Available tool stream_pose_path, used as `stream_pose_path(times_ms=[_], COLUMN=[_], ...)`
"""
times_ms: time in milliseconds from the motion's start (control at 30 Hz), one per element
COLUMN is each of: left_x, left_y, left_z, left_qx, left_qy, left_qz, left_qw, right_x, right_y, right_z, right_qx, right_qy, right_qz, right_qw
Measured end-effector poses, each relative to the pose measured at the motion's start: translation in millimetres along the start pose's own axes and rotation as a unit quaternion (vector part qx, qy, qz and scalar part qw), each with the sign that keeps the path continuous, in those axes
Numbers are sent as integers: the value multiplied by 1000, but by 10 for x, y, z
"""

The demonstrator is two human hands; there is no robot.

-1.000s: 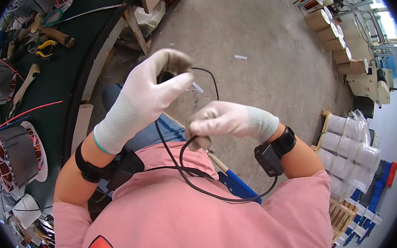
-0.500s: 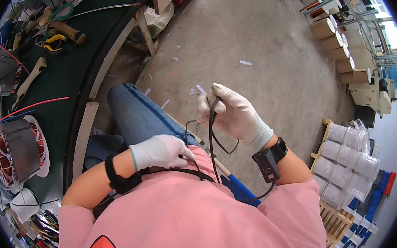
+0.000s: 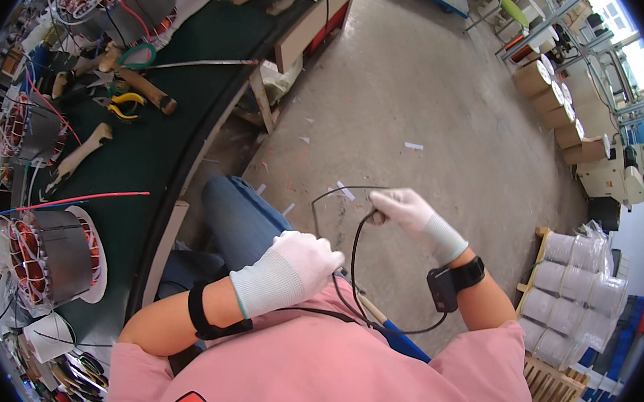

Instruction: Wiring and tying motor stators on an assembly line.

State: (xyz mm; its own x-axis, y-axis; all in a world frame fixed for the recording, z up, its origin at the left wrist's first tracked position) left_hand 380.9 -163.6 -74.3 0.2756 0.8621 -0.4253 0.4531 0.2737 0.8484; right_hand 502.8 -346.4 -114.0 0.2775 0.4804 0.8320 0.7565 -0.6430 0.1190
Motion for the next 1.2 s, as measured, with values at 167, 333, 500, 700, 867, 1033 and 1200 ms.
stream_pose_path(times_ms=[167, 333, 500, 700, 867, 1033, 1200], left_x=[-184, 287, 720, 359, 199, 454, 561], left_y=[872, 651, 692, 328, 133, 31, -15], left_z=[56, 80, -205, -245, -168, -310, -401], left_qx=[-238, -123, -186, 155, 94, 73, -94], left_qy=[-44, 100, 180, 165, 141, 177, 207], left_qz=[-233, -370, -489, -634, -755, -851, -822], left_qw=[942, 915, 833, 739, 633, 490, 522], right_x=[84, 638, 548, 639, 665, 106, -308], right_y=[-976, -1236, -941, -860, -685, 565, 2036], right_z=[-219, -193, 78, 134, -25, -345, -674], right_qx=[92, 250, 140, -31, 18, 169, -391], right_qy=[219, 54, 213, 162, 206, 60, 245], right_qz=[-25, 152, 419, 120, 34, 54, 277], right_qw=[971, 955, 871, 979, 978, 982, 843])
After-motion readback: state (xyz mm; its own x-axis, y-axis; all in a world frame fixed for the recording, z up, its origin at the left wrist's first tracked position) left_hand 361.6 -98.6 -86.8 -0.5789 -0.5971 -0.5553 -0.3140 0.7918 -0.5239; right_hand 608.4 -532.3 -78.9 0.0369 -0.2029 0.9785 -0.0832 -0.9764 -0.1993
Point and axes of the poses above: each hand's wrist, its own z-axis towards the middle knuckle, its own y-axis out of the back of the hand, x = y × z, the point moved 4 cm from there along z, towards the middle knuckle, and after that the axes turned 9 degrees about y, right-handed, at the moved point
